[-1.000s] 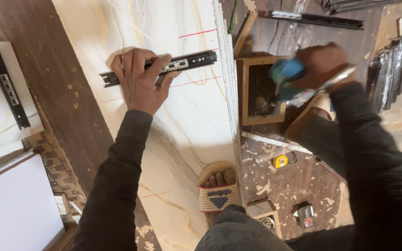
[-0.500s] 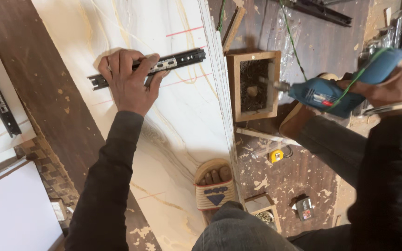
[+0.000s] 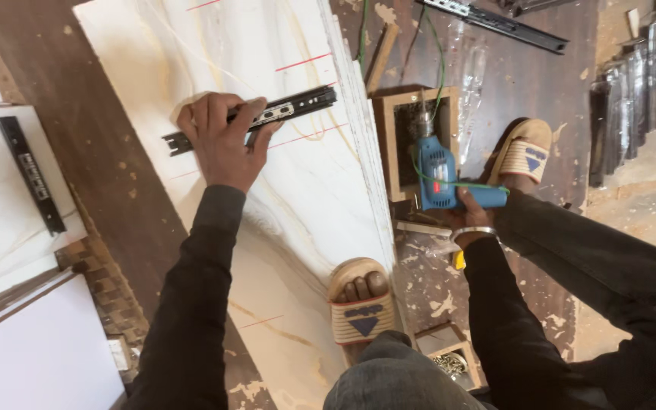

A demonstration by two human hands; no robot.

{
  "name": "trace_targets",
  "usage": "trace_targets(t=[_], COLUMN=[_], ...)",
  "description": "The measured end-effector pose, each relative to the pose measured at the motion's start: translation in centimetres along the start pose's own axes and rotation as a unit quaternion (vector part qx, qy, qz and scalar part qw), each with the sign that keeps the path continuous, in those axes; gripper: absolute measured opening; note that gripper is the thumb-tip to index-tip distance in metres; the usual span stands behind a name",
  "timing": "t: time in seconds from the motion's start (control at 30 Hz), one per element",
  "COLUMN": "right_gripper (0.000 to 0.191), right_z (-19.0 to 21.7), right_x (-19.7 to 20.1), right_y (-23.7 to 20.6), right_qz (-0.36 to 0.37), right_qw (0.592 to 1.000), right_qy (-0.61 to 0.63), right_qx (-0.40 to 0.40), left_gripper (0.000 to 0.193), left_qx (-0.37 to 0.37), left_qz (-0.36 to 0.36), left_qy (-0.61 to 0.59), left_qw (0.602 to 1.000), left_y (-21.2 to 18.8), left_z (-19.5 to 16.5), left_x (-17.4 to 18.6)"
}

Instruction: The person sits on the floor and marks red layout lines on a white furniture panel with a pencil and an L-square. They unwrap black metal drawer slides, position a slide along the marked line on the panel, and use a corded power drill to drill holes into the slide mounting points, taking screws from a wooden box.

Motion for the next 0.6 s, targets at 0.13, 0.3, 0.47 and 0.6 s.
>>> trace_targets(t=[0.13,0.3,0.47,0.6], right_gripper=[0.043,0.045,0.032,0.041], right_z=[1.9,5.4,11.0,10.7], right_x=[-1.3,-1.2,-2.0,-7.8], right_y=[0.8,1.9,2.6,5.4], right_qz=[-0.062,-0.080,-0.084,0.017], right_qw=[0.993,0.919,0.689,0.621], right_qy=[-0.102,-0.367,-0.707,-0.741], right_qx=[-0.004,-0.123,0.134,0.256], left_gripper=[0.027,0.027,0.028,0.029], left_qx=[0.017,0.017,0.017,0.013], left_qz=[0.011,0.013,0.009,0.010], left_qy=[-0.012,-0.019,-0.004,-0.008], left_qw=[1.000,1.000,1.000,1.000], left_y=[0.0,0.0,0.1,0.2], left_z=[-0.2,-0.1,0.1,0.1], left_x=[0.0,0.0,-0.2,-0.4])
Point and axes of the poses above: each hand's wrist, its own y-axis towards the middle knuckle, its own x-axis out of the back of the hand, z = x × y, the point moved 1 cm from there along y, towards the middle knuckle, and after that the axes turned 9 degrees about z, right-handed, at the moved point
